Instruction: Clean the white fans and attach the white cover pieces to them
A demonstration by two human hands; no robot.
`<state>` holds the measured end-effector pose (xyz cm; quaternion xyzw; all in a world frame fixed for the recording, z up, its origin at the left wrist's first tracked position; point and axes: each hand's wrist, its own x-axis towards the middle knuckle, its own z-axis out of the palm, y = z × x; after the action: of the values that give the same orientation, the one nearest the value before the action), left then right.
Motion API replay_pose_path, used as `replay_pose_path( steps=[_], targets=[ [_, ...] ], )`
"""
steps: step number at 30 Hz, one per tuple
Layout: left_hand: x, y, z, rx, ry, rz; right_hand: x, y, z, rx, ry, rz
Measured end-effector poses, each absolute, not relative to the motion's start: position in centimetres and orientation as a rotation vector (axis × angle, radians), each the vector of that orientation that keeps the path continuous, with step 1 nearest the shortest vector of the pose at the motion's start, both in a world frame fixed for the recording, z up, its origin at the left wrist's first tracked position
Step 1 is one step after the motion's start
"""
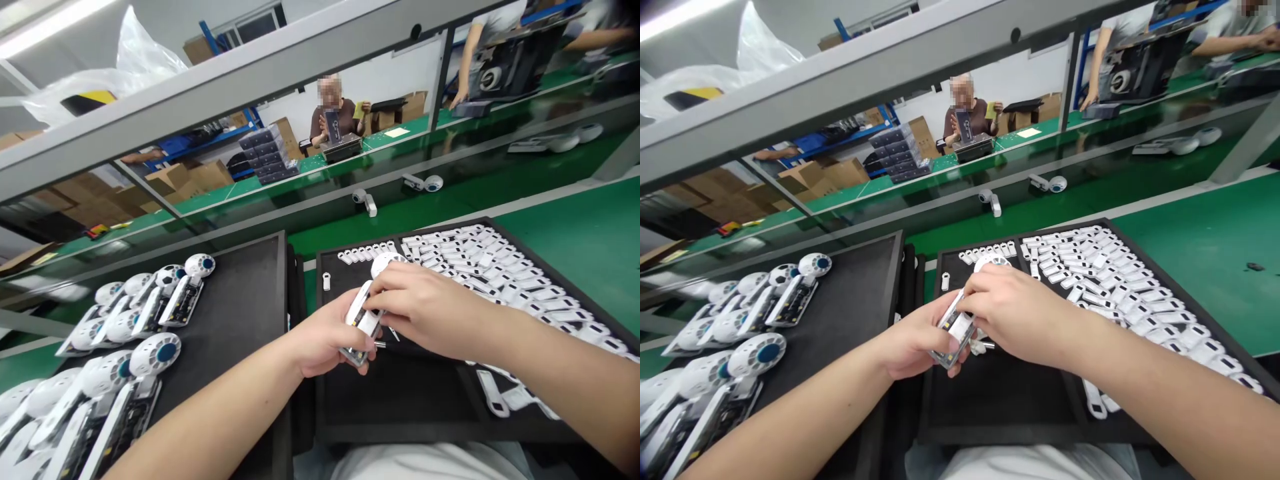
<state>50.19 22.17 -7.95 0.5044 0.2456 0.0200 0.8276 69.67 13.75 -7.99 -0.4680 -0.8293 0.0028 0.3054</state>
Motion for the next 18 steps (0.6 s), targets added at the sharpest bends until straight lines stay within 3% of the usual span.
replay_pose_path(
  steps=[5,8,12,18],
  targets=[
    [49.8,23.3,-7.9,0.976,0.598,0.324,68.7,12.0,-13.1,-1.463,-1.893,-0.130],
    [49.6,24.4,-7.6,0.944,0.639,0.547,67.7,10.2,-19.0,-1.678,-2.045,-0.024],
    [49.4,25.5,-7.4,0.949,0.638,0.697,66.8,9.5,-24.3,-1.805,-2.232,-0.180],
    [49.4,25.8,-7.8,0.983,0.644,0.818,68.2,10.5,-22.3,-1.762,-2.087,-0.189]
  ],
)
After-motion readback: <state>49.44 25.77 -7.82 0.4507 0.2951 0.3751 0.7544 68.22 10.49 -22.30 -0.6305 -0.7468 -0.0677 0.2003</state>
